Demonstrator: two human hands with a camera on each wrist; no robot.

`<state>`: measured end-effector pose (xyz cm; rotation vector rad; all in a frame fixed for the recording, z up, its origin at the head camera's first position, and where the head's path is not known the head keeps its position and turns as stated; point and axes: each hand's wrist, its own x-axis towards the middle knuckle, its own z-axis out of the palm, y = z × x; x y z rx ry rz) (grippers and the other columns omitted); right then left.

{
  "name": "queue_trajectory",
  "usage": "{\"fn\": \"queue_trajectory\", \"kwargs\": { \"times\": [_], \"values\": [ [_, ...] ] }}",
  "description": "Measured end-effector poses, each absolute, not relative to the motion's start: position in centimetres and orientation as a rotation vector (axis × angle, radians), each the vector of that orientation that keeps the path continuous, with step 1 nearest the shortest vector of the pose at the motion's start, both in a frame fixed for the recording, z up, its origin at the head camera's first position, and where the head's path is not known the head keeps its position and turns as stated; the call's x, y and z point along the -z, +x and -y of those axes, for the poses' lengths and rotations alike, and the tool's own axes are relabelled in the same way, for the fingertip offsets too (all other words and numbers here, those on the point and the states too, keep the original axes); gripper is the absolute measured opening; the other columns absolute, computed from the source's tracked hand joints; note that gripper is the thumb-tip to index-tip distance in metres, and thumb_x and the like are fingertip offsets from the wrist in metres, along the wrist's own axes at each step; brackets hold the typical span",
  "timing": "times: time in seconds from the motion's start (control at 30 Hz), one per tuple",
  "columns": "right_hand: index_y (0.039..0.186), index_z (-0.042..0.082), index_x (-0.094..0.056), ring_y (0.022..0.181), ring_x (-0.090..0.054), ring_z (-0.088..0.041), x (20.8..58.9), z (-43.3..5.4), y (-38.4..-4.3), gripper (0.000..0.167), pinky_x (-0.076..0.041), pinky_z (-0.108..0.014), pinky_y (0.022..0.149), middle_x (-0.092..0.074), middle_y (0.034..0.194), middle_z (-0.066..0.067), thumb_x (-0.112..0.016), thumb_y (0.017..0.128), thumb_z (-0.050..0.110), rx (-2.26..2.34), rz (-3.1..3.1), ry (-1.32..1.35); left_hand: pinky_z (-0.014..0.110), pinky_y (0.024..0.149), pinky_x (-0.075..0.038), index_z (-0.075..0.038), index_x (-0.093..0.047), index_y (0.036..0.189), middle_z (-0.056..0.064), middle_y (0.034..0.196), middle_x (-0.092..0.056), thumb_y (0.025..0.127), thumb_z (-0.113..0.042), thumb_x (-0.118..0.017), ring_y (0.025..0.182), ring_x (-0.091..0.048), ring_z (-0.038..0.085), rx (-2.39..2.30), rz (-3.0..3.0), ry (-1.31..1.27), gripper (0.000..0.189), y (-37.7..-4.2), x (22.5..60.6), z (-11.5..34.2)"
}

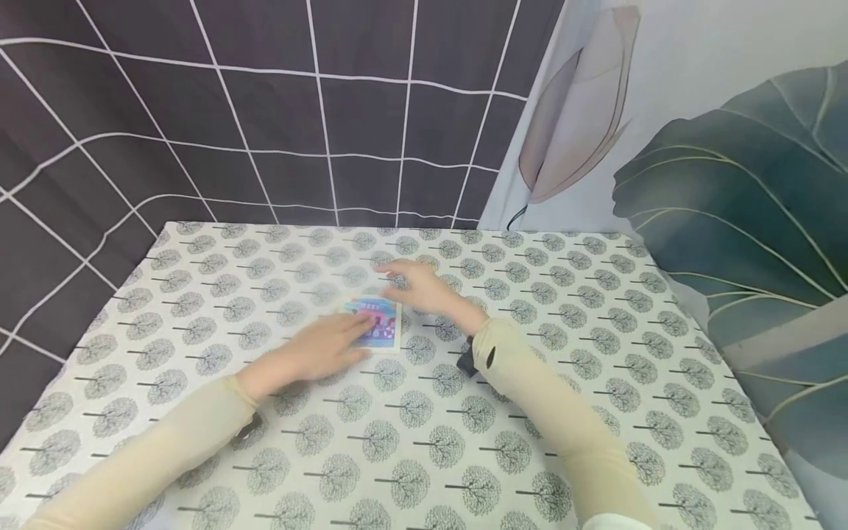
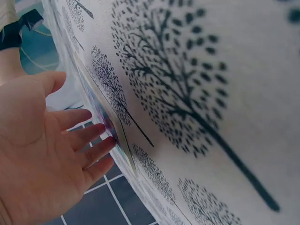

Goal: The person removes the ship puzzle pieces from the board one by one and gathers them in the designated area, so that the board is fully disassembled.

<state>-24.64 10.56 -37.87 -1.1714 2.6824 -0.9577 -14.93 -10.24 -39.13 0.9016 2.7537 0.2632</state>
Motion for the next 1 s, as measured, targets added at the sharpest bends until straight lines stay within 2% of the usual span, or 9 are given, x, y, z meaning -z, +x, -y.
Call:
{"fn": "queue_trajectory", "kwargs": {
  "times": [0.2, 0.37, 0.63, 0.83, 1.0],
  "values": [
    [0.124, 0.007, -0.058, 0.107, -0.059, -0.022, 38.7, -8.6, -24.9, 0.041, -0.048, -0.038, 0.095, -0.06, 0.124, -0.009, -0.064, 0.088, 0.024, 0.958, -2.604, -1.126, 0.048, 0.114, -0.023, -0.005, -0.033, 0.144, 0.016, 0.152, -0.024, 0.096, -0.043, -0.043, 0.138, -0.025, 0.035, -0.282, -2.724, 0.867, 0.062, -14.7, 39.4, 9.8],
    [0.12, 0.008, -0.062, 0.105, -0.06, -0.02, 39.5, -7.0, -25.0, 0.037, -0.049, -0.036, 0.095, -0.064, 0.116, -0.008, -0.068, 0.085, 0.021, 0.919, -2.563, -1.087, 0.047, 0.112, -0.027, -0.006, -0.035, 0.144, 0.016, 0.152, -0.024, 0.095, -0.044, -0.046, 0.137, -0.026, 0.035, -0.281, -2.715, 0.849, 0.063, -14.4, 39.6, 9.7],
    [0.109, 0.006, -0.067, 0.093, -0.063, -0.015, 40.8, -5.3, -25.6, 0.03, -0.051, -0.022, 0.086, -0.068, 0.103, -0.006, -0.071, 0.082, 0.018, 0.764, -2.555, -1.195, 0.046, 0.114, -0.024, -0.003, -0.036, 0.142, 0.018, 0.152, -0.024, 0.093, -0.044, -0.049, 0.138, -0.023, 0.035, -0.33, -2.717, 0.819, 0.065, -14.3, 39.4, 9.6],
    [0.104, 0.004, -0.068, 0.088, -0.062, -0.015, 40.4, -4.8, -25.8, 0.029, -0.051, -0.02, 0.083, -0.069, 0.098, -0.006, -0.074, 0.078, 0.013, 0.768, -2.564, -1.161, 0.045, 0.113, -0.025, -0.002, -0.039, 0.141, 0.019, 0.15, -0.026, 0.088, -0.053, -0.053, 0.137, -0.025, 0.036, -0.336, -2.773, 0.854, 0.074, -14.6, 39.6, 9.4],
    [0.096, 0.005, -0.07, 0.08, -0.061, -0.013, 40.1, -4.2, -26.0, 0.025, -0.051, -0.018, 0.076, -0.07, 0.089, -0.004, -0.077, 0.075, 0.017, 0.765, -2.555, -1.029, 0.044, 0.114, -0.022, -0.002, -0.038, 0.141, 0.018, 0.151, -0.023, 0.087, -0.054, -0.054, 0.14, -0.019, 0.035, -0.341, -2.77, 0.847, 0.077, -14.7, 39.8, 9.5]
  ]
}}
